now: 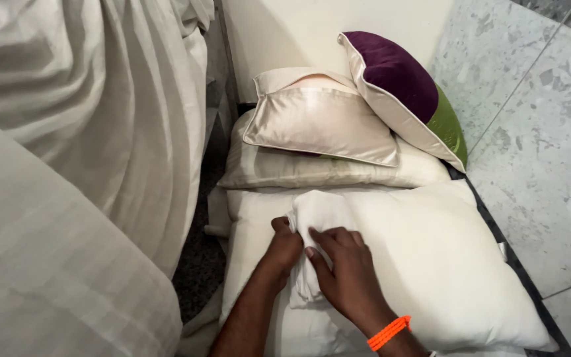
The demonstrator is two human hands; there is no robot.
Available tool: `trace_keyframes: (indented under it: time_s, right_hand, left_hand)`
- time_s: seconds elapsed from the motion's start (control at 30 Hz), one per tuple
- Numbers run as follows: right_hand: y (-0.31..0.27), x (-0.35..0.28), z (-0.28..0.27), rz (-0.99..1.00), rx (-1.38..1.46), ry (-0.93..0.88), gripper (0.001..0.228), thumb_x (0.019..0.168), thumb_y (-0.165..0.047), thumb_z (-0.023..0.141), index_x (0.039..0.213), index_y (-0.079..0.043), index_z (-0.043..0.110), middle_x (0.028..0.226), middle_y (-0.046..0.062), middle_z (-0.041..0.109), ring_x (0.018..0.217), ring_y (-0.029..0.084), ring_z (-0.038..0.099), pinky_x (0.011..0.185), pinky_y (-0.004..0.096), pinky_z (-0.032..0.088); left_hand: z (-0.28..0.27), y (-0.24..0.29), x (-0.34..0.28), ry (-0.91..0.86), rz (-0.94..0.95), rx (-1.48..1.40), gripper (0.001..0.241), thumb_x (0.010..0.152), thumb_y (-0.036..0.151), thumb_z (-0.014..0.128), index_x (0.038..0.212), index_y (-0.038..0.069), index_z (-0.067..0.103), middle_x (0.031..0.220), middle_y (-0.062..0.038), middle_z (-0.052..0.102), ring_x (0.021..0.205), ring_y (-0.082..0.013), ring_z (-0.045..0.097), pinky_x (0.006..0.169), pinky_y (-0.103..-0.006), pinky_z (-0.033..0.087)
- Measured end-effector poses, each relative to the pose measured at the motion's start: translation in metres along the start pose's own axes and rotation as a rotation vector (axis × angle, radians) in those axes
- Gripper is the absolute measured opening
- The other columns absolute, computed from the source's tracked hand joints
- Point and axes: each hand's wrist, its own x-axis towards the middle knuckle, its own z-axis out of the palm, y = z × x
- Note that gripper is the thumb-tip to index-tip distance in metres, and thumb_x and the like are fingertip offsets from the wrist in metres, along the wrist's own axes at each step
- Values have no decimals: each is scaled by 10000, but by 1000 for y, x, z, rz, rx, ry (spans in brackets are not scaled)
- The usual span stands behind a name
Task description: The person arranges several pillows on a narrow bed. They insert a pillow into a white pillowcase, smooth the fabric, and stack multiple pillows including a two-toned purple and green pillow and a satin pillow. The person adjusts the pillows and opens the zipper on the satin pillowcase.
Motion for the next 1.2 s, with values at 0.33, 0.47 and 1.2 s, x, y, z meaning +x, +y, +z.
trace_keyframes:
  time_s: [0.33,0.47,1.2]
  right_hand:
    - [61,-15,69,-327,-340,-22,656,1024,-466,463,1539,-79,343,1655,159,184,1537,403,42,1163,603,41]
    - [80,-8,73,-352,-348,5,661,1023,-483,452,1539,-81,353,1655,150,203,1552,386,49,1182,591,44]
    - [112,7,-8,346,511,72,705,880,-286,724,1479,-76,418,1417,146,591,1265,246,587,1042,380,474]
  left_hand:
    - [19,0,-12,53,-9,128,946,957,421,606,1531,22,-31,1425,-307,511,1218,-345,637,1001,-405,561]
    - [16,-31,18,83,114,139,862,957,379,598,1507,9,47,1395,-292,549,1191,-338,649,968,-396,552]
    - [58,-11,-30,392,807,608,700,926,290,664,1465,-12,333,1498,-297,419,1317,-439,458,1072,-497,384]
